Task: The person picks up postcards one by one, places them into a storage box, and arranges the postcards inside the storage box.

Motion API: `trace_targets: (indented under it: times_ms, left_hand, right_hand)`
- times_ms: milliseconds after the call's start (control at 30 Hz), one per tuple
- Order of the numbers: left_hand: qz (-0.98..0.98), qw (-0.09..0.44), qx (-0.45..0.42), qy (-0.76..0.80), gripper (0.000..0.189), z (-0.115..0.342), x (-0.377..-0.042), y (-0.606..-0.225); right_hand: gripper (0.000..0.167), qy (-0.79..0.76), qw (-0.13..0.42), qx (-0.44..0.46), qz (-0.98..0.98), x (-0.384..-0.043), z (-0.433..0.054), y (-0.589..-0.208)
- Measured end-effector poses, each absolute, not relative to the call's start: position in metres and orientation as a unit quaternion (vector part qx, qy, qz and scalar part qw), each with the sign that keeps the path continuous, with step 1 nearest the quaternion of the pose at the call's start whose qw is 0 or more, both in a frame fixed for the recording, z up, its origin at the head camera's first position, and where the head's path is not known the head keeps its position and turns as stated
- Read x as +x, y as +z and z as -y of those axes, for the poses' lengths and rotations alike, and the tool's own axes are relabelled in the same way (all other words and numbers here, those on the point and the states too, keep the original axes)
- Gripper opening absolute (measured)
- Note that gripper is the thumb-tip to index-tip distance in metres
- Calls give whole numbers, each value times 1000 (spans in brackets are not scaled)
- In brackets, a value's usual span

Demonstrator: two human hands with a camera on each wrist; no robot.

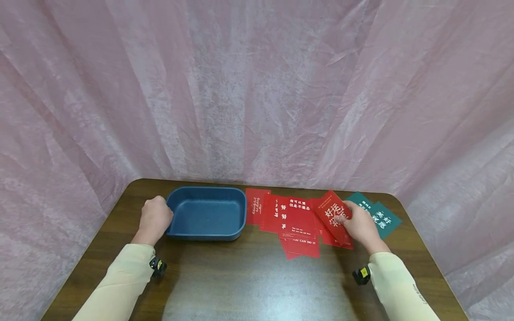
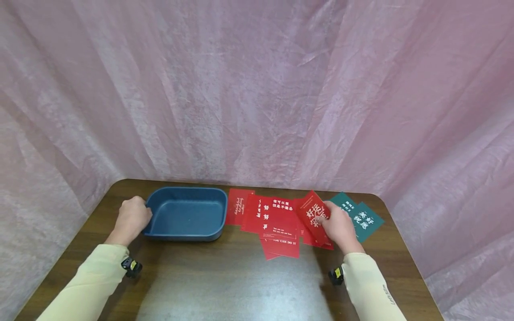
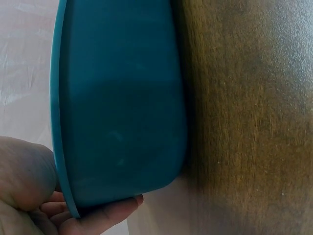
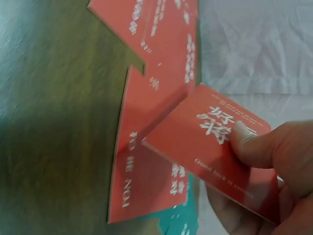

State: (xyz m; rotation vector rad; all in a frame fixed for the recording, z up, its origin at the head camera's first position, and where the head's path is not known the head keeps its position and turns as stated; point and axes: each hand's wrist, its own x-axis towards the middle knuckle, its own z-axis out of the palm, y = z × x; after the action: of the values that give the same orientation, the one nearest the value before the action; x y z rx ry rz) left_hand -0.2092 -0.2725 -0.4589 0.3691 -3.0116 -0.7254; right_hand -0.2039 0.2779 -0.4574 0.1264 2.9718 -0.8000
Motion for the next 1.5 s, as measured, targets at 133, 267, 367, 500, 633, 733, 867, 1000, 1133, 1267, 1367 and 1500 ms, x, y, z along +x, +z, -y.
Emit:
trace_targets:
  times_ms: [133,267,367,500,633,733,867,1000,1133,1267,1367,1500]
  left_hand:
    - [965,10,120,-232,22,272,-210,-459]
    - [965,8,124,-231,21,272,-209,-459]
    - [966,6,125,-228,20,273,-209,-459]
    - [965,3,126,-228,20,273,-210,-460]
    - [966,12,124,-225,20,273,-211,-462]
    - [968,21,122,-220,18,272,-212,-464]
    - [968,22,119,-221,17,269,-213,-467]
    - [968,21,120,-218,17,267,-213,-468]
    - [968,19,125,-214,18,266,-211,-465]
    - [970,29,121,-211,17,264,-209,-463]
    - [970,36,115,-210,18,263,-209,-463]
    - [970,32,121,-209,20,262,-208,-463]
  right_hand:
    - [60,-282,30,35,-958,-207,-269,-447]
    - [53,-304,20,17,-952,-210,-256,-435]
    - [43,-326,-4,1,-945,-213,-244,-427]
    - [32,-351,-58,-17,-934,-221,-224,-415]
    - [31,-365,-92,-48,-925,-234,-196,-403]
    - [30,-375,-85,-79,-920,-244,-170,-397]
    - [26,-389,-62,-116,-912,-252,-132,-395]
    - [24,-391,-49,-148,-907,-253,-95,-399]
    - [25,-385,-18,-177,-906,-252,-60,-410]
    - [27,-388,25,-202,-899,-251,-29,-422]
    - [29,-397,45,-211,-892,-250,-10,-429]
    - [28,-396,69,-223,-888,-248,8,-439]
